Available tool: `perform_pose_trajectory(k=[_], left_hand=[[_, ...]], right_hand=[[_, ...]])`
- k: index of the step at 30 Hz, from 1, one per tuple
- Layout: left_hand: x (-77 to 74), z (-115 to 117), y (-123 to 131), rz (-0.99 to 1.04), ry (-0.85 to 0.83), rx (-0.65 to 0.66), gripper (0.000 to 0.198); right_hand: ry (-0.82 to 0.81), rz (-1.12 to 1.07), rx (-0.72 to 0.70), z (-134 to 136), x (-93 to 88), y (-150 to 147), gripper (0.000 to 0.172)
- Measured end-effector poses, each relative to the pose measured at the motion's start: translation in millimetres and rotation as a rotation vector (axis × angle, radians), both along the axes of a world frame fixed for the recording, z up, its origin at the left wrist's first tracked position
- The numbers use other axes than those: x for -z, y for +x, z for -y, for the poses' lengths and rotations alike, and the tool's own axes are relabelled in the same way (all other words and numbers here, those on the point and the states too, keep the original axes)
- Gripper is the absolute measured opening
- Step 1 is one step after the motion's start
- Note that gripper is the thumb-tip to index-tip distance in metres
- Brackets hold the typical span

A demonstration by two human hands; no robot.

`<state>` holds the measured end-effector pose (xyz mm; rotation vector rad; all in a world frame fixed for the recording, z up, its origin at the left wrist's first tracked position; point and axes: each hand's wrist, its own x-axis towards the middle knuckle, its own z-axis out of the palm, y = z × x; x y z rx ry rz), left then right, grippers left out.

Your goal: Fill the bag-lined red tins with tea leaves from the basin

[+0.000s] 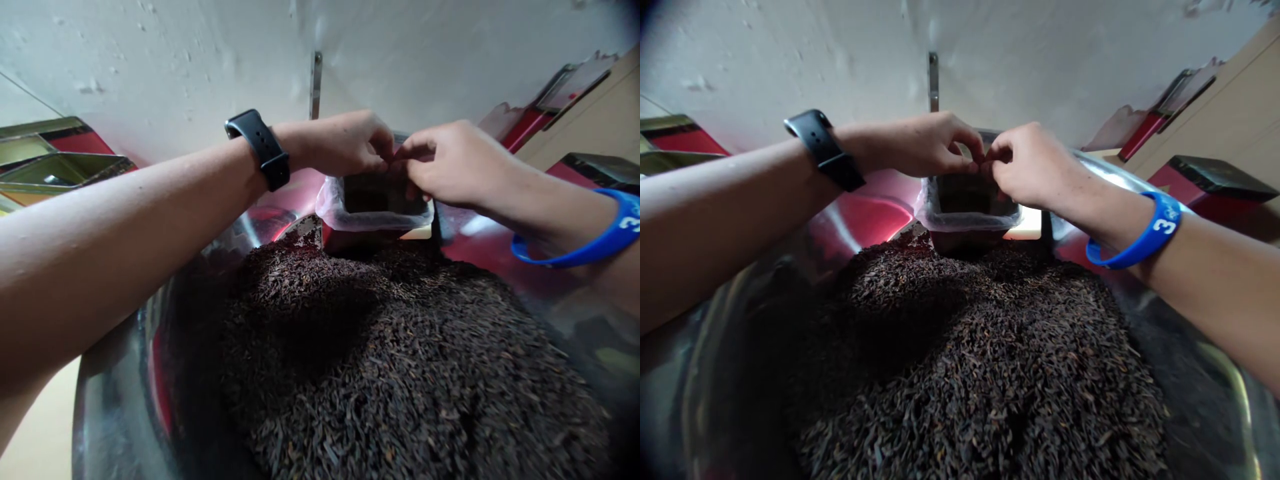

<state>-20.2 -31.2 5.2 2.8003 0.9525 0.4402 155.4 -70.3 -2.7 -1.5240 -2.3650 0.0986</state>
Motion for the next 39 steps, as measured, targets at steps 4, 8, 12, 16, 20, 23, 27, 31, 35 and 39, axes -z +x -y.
perform_pose_trajectory(k=[4, 8, 12, 16, 20, 23, 27, 31, 35, 39], left_hand=[[1.4, -1, -1, 0.021, -0.004, 0.006, 0.033], [0.3, 0, -2, 0.033, -0.009, -0.017, 0.031], [1.2, -1, -1, 0.036, 0.02, -0.003, 0.03], [3.6, -5, -1, 0.023, 0.069, -0.003, 0.029], [4.5, -6, -1, 0.035, 0.071, -0.008, 0.031], [4.7, -5, 0, 0.045, 0.074, -0.022, 0.03], [5.4, -1, 4, 0.036, 0.099, -0.023, 0.028], [6.5, 2, 7, -0.022, 0.127, -0.04, 0.029], [8.8, 3, 10, -0.053, 0.138, -0.09, 0.031], [11.8, 2, 11, -0.072, 0.107, -0.144, 0.035]], right_hand=[[-0.004, -0.018, -0.028, -3, 1.0, 3, 0.024], [-0.024, -0.039, -0.031, -2, 0.1, 3, 0.027], [-0.036, -0.071, -0.031, -2, 1.8, 2, 0.027], [0.028, -0.116, 0.001, -6, 5.8, 1, 0.026], [0.066, -0.149, 0.047, -8, 7.5, -1, 0.023], [0.04, -0.148, 0.044, -7, 6.5, -1, 0.021], [0.035, -0.126, 0.042, -7, 6.8, -1, 0.02], [0.094, -0.079, 0.032, -11, 9.4, -1, 0.019], [0.129, -0.054, 0.054, -10, 9.9, -3, 0.018], [0.143, -0.053, 0.041, -8, 9.7, -4, 0.019]])
